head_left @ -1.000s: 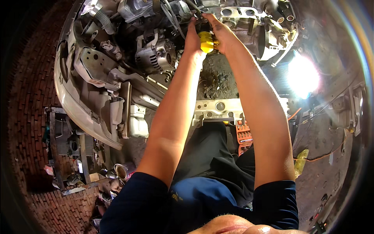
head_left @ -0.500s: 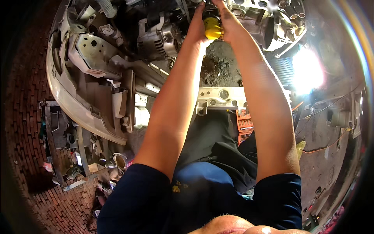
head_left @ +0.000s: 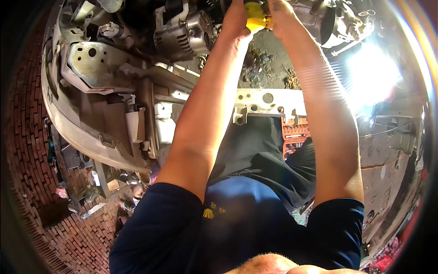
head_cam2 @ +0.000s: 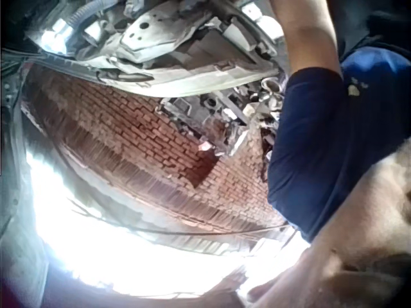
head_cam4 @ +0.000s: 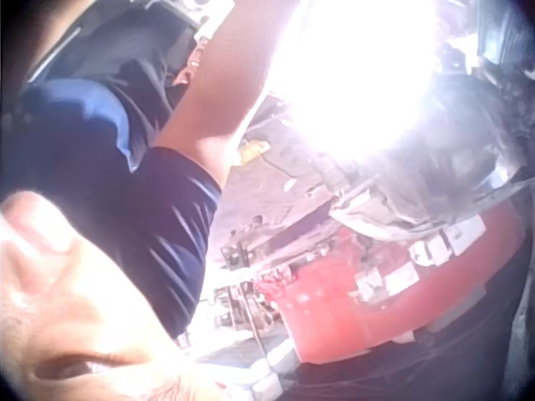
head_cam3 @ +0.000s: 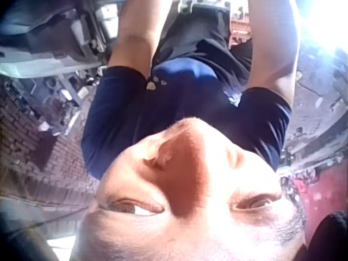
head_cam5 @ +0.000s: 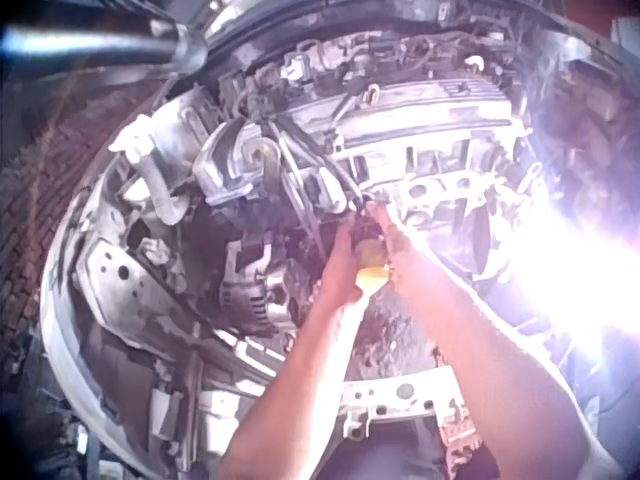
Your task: The person works under the hood of a car, using a yellow funnel to pour fluid into the engine and then using a cordless impact wrench to tighten bolts on the engine block. The person also handles a white cloth and various engine components during the process.
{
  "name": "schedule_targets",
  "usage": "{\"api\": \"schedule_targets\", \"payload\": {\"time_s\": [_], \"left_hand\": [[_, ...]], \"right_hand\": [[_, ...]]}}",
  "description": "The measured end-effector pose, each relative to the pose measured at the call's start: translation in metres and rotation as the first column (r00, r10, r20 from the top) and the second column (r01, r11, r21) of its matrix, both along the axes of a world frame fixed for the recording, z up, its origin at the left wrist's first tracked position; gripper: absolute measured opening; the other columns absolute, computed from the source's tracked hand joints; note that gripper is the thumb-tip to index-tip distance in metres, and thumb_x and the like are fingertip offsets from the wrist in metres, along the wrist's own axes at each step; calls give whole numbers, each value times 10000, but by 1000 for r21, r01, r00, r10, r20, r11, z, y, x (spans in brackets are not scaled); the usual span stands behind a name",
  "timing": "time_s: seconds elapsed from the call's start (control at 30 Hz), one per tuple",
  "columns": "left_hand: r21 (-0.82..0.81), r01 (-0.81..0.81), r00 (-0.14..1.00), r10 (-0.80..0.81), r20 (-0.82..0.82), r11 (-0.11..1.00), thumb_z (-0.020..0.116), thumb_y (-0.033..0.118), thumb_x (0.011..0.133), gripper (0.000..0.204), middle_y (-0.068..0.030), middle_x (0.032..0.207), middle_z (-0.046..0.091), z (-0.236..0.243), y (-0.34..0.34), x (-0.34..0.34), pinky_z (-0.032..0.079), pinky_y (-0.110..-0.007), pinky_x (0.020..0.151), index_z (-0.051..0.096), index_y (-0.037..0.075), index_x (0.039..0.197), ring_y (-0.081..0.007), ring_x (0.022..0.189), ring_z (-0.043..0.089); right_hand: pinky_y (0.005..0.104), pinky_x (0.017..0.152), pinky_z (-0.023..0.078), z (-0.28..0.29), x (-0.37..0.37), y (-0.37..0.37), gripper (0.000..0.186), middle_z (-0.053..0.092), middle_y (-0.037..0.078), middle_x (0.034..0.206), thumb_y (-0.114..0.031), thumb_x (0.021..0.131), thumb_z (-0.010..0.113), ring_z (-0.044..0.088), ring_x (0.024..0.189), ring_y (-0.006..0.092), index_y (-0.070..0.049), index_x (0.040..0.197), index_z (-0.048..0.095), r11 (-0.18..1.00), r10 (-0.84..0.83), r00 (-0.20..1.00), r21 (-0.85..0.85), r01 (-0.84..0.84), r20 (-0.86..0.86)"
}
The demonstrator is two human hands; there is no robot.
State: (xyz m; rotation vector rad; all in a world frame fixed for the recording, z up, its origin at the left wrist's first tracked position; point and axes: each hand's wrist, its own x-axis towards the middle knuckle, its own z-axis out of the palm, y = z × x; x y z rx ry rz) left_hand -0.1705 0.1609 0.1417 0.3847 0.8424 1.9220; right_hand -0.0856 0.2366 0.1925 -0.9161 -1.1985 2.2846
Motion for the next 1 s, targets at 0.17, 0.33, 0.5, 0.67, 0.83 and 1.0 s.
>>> {"api": "schedule_targets", "payload": {"time_s": [0.17,0.33,0.5,0.67,0.83,1.0], "left_hand": [[-23,-136,990,135,-42,990,444,601,1100,603,-123,1034,752,6,-4,22,615,-416,815,658,68,1281,-264,922,742],[-100,31,999,-30,13,994,418,638,1089,653,-136,1053,751,13,-1,11,612,-389,814,615,78,1363,-260,932,748],[-137,-229,973,223,-58,964,443,611,1093,613,-111,1074,747,8,-1,20,604,-371,821,619,93,1369,-246,964,744],[-195,-486,874,478,-90,852,558,577,1055,565,-112,1072,748,11,11,37,580,-382,793,669,62,1258,-234,914,738],[-399,-596,802,537,-261,697,570,580,1038,693,-149,1063,730,7,10,37,533,-376,856,665,-76,1238,-227,962,689],[-479,-726,673,367,-642,494,586,431,1055,621,-307,1285,645,38,-2,87,460,-473,1027,579,-122,1337,-383,1206,617]], "right_hand": [[340,596,549,-7,17,3,446,748,92,884,-466,956,773,714,703,227,-63,1141,725,998,-5,1000,65,6,-24],[337,626,551,11,18,7,506,748,87,904,-510,972,743,713,735,207,-46,1172,724,997,68,996,41,-70,53],[338,726,546,2,3,3,598,733,53,926,-562,981,709,676,744,172,-45,1280,699,992,36,974,111,-62,224],[377,897,575,-17,9,12,620,694,93,1258,-539,1053,618,697,1076,210,-83,1473,604,971,182,981,147,-189,65],[365,971,509,3,13,-7,691,727,139,1195,-550,911,782,655,1081,208,29,1284,728,991,-42,988,134,23,147],[439,1116,423,4,3,-3,645,750,137,1258,-595,995,665,672,1199,247,-50,1334,723,991,43,931,104,-86,363]]}}
